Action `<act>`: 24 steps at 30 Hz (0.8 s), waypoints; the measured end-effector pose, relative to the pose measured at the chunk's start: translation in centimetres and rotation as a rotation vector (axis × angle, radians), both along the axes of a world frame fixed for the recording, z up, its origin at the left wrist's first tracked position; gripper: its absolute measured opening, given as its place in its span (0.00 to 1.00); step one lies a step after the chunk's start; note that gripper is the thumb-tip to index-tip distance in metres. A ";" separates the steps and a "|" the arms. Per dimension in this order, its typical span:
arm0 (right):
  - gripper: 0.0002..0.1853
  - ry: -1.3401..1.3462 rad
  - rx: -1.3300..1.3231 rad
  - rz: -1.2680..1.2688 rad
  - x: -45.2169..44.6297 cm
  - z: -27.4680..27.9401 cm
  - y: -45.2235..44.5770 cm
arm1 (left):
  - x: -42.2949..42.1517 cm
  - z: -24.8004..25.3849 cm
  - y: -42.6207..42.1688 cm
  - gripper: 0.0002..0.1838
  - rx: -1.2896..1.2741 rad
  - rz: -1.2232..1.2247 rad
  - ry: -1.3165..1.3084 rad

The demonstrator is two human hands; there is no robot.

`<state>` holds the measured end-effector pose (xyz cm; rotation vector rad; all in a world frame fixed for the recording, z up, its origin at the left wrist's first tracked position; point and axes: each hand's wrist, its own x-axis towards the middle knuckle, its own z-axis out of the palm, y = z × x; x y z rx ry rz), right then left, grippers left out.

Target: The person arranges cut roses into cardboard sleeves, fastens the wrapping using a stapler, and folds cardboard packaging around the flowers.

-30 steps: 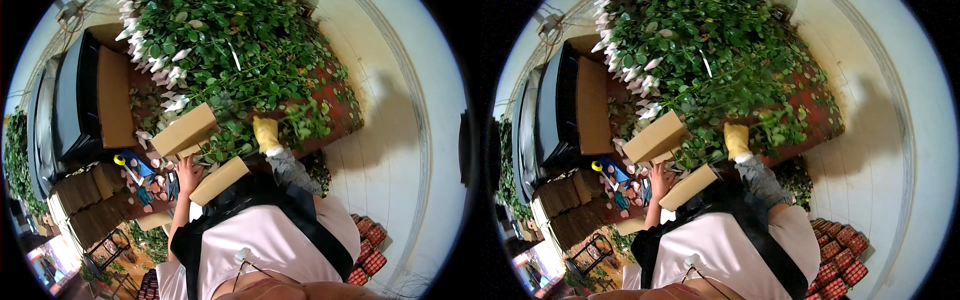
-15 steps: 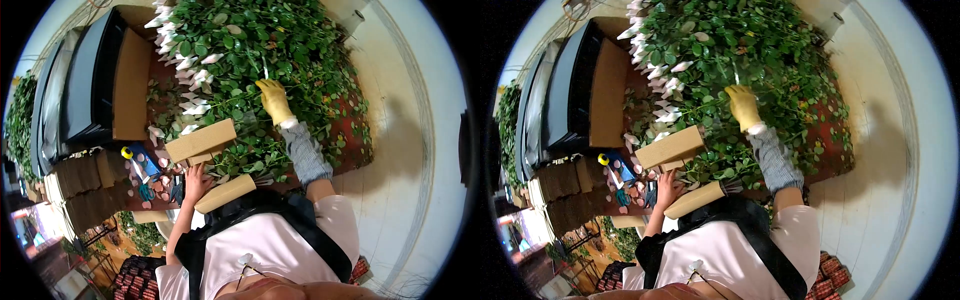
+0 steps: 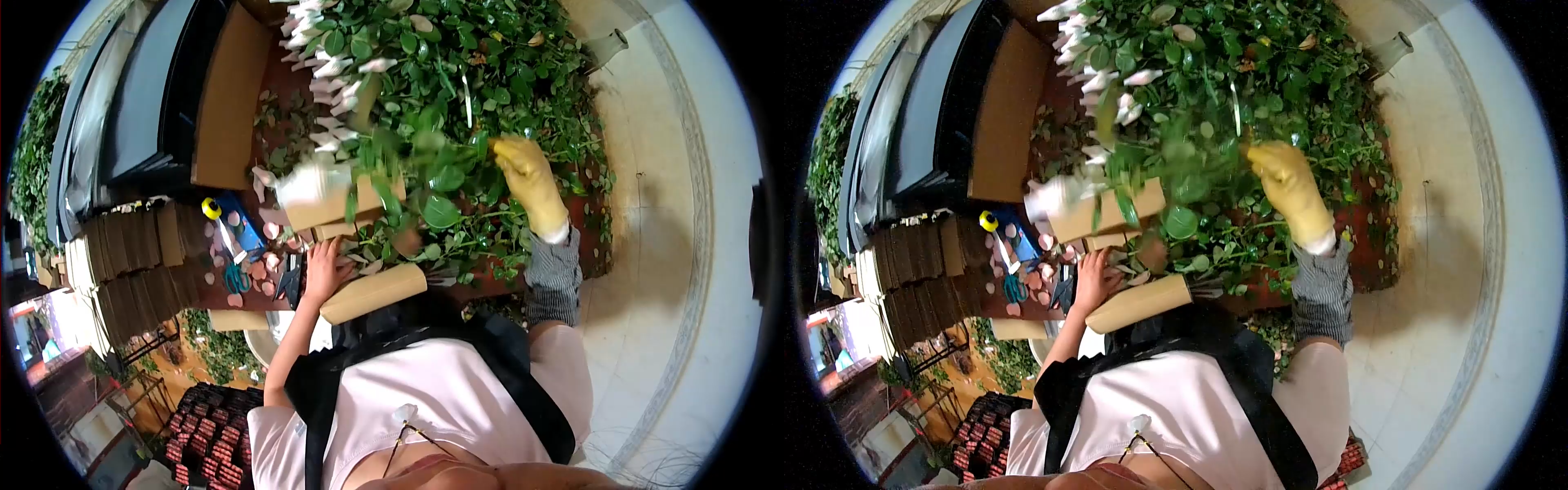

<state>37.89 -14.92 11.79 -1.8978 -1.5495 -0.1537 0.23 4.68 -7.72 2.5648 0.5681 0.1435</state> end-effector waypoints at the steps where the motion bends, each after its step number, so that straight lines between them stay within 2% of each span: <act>1: 0.21 0.131 -0.118 0.028 -0.7 -1.7 -1.3 | -0.2 -0.2 -0.1 0.37 0.034 0.002 -0.015; 2: 0.20 0.175 -0.130 0.009 -2.7 -3.4 -2.1 | -0.7 -2.0 -0.1 0.35 -0.339 0.118 0.233; 4: 0.19 0.186 -0.218 -0.071 -6.7 -9.3 -3.7 | -1.0 -1.7 0.0 0.35 -0.093 0.022 0.089; 5: 0.18 0.146 -0.289 -0.135 -8.2 -13.2 -4.5 | 0.0 0.2 0.1 0.35 -0.019 -0.002 0.049; 7: 0.16 0.072 -0.500 -0.251 -11.1 -17.1 -5.2 | 0.0 0.4 0.0 0.36 -0.029 -0.007 0.099; 8: 0.16 0.226 -0.416 -0.234 -11.9 -18.1 -5.6 | -0.1 0.1 0.0 0.37 -0.010 -0.016 0.055; 9: 0.10 0.188 -0.437 -0.289 -12.5 -19.1 -5.9 | 0.1 -0.2 0.2 0.38 0.012 -0.026 0.009; 12: 0.07 -0.145 -0.463 -0.474 -14.0 -14.8 -2.9 | 0.0 -0.1 0.1 0.37 0.006 -0.051 -0.024; 13: 0.08 -0.192 -0.395 -0.506 -13.8 -15.3 -2.5 | 0.1 0.0 0.1 0.37 0.037 -0.054 -0.040; 15: 0.09 -0.178 -0.396 -0.479 -13.4 -20.8 -3.9 | 0.2 0.4 -0.1 0.35 0.125 -0.027 0.030; 17: 0.10 -0.025 -0.390 -0.472 -13.6 -23.0 -4.6 | 0.2 0.3 0.3 0.34 0.236 -0.082 -0.002; 18: 0.12 0.044 -0.451 -0.481 -13.4 -23.5 -4.7 | 0.3 0.0 0.7 0.34 0.188 -0.103 0.026; 19: 0.14 0.091 -0.508 -0.447 -12.8 -22.8 -4.8 | 0.4 -0.5 0.9 0.35 0.138 -0.117 0.060; 21: 0.18 0.357 -0.772 -0.308 -11.0 -19.3 -4.5 | 0.8 -0.6 1.1 0.35 0.169 -0.121 0.094; 22: 0.23 0.536 -0.718 -0.239 -9.5 -16.4 -4.4 | 1.0 -0.6 1.4 0.35 0.140 -0.118 0.118; 24: 0.23 0.671 -0.514 -0.249 -6.6 -15.5 -3.1 | 1.1 -0.3 1.4 0.34 0.123 -0.123 0.114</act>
